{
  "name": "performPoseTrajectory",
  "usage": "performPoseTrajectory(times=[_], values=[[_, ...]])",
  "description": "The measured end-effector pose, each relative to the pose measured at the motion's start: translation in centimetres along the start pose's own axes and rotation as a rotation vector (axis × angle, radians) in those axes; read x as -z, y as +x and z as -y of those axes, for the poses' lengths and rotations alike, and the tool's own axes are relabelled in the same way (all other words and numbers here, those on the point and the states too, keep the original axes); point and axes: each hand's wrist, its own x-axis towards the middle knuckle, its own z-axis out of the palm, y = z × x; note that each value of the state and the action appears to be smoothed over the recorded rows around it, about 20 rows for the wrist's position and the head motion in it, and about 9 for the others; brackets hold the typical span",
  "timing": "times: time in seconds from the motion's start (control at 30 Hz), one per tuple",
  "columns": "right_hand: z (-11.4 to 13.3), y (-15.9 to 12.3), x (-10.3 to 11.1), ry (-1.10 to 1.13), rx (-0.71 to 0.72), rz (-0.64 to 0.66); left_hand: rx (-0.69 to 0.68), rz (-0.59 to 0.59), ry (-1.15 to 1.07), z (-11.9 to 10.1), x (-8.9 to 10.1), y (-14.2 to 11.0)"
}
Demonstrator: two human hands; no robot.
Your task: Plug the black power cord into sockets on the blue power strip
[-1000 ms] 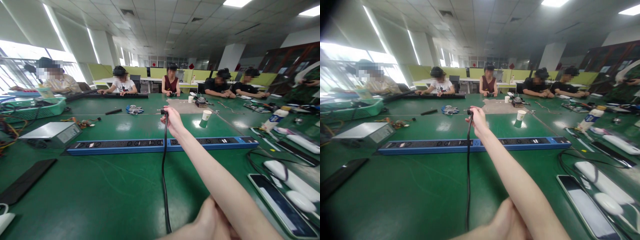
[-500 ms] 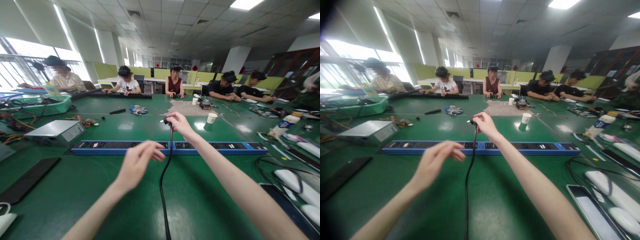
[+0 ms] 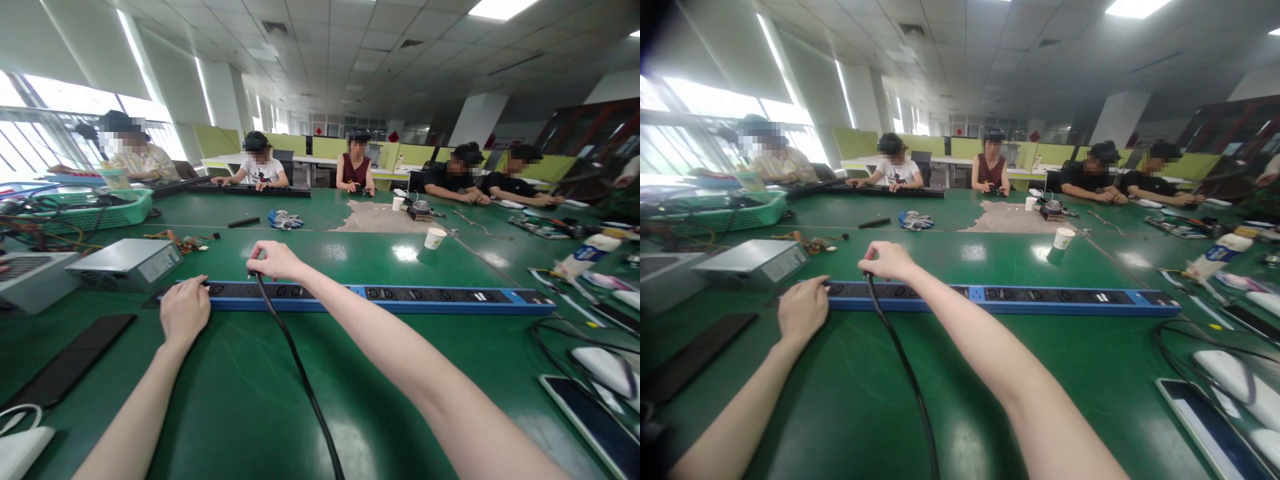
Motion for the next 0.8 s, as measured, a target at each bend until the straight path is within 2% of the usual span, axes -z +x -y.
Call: performPoseTrajectory(times=[0.13, 0.23, 0.4, 0.53, 0.67, 0.8], values=[[-0.2, 4.1, -5.3, -0.165, -0.044, 0.01, -0.008, 0.005, -0.005, 0.0, -0.1, 0.1], [-1.0, 5.2, -7.5, -0.192, -0.089, 0.046, -0.002, -0.006, -0.004, 0.0, 0.0, 0.0], [-1.1, 5.3, -8.5, -0.22, -0.103, 0.056, 0.009, -0.005, -0.011, -0.1, 0.1, 0.0], [0.7, 4.9, -9.0, -0.295, -0.13, 0.067, 0.017, -0.009, 0.005, -0.1, -0.1, 0.0], [2.8, 4.3, -10.2, -0.352, -0.142, 0.019, 0.011, -0.007, 0.024, 0.1, -0.3, -0.1], [3.7, 4.1, -11.0, -0.336, -0.158, -0.017, 0.017, 0.008, 0.016, 0.1, -0.1, -0.1]])
